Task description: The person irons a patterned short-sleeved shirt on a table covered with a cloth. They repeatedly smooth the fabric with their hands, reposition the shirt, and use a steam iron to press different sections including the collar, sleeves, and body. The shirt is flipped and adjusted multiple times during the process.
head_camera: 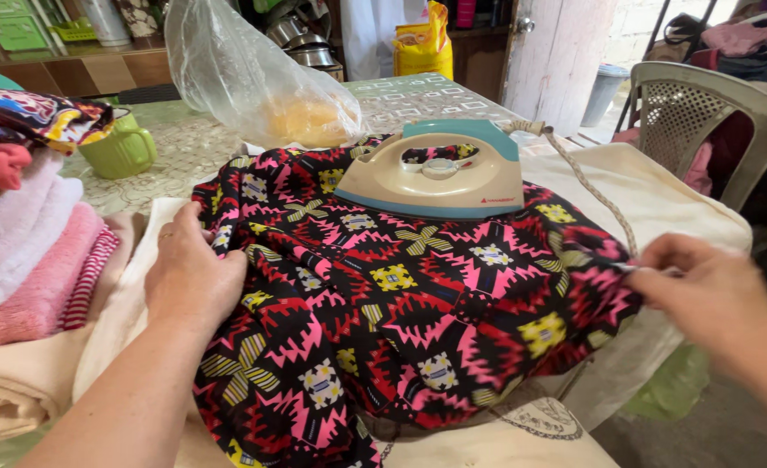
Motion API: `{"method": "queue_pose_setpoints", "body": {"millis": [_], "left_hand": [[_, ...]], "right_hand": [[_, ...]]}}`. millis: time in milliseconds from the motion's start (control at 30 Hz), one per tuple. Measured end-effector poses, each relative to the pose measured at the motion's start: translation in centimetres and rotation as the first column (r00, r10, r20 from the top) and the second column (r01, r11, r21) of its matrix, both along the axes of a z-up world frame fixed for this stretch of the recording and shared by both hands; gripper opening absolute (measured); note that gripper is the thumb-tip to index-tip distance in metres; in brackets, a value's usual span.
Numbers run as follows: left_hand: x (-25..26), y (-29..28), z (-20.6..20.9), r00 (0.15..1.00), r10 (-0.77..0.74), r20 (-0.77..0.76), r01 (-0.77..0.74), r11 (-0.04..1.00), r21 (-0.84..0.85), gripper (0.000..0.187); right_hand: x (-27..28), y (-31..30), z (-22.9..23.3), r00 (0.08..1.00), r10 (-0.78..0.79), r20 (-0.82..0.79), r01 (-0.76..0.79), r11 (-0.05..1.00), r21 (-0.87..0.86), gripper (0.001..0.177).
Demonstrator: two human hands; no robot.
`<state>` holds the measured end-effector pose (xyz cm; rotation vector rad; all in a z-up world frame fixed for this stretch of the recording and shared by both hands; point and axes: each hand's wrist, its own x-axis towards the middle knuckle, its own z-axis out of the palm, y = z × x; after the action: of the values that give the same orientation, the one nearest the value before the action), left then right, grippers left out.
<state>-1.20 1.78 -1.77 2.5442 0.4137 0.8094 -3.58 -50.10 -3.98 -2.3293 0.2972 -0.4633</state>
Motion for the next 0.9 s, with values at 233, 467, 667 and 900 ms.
{"method": "queue_pose_setpoints", "body": {"millis": [233,467,667,900], "left_hand": [[-0.1,-0.2,0.2,1.0,-0.004,-0.006,0.004,1.0,-0.02,0.08],[-0.1,-0.3,-0.2,0.988,-0.069,0.135,0.08,0.994,-0.079,0.094],[-0.1,-0.1,0.2,0.961,-0.252,0.109,0.268,0.948,-0.171,0.108],[0.0,0.2,0.2,0.935,-0.343,0.085,0.352,0.927,-0.13,0.102]], "right_hand": [[0.6,-5.0,-1.3,0.984,-0.031,0.176,0.061,0.984,-0.165,0.016],[4.7,6.3,7.3,0.844,0.333,0.42,-0.102,0.869,-0.484,0.031],[14.4,16.7,12.3,0.757,0.598,0.262,-0.263,0.647,-0.715,0.052],[16.3,19.3,12.6,0.874,0.47,-0.122,-0.445,0.676,-0.587,0.068]]}}
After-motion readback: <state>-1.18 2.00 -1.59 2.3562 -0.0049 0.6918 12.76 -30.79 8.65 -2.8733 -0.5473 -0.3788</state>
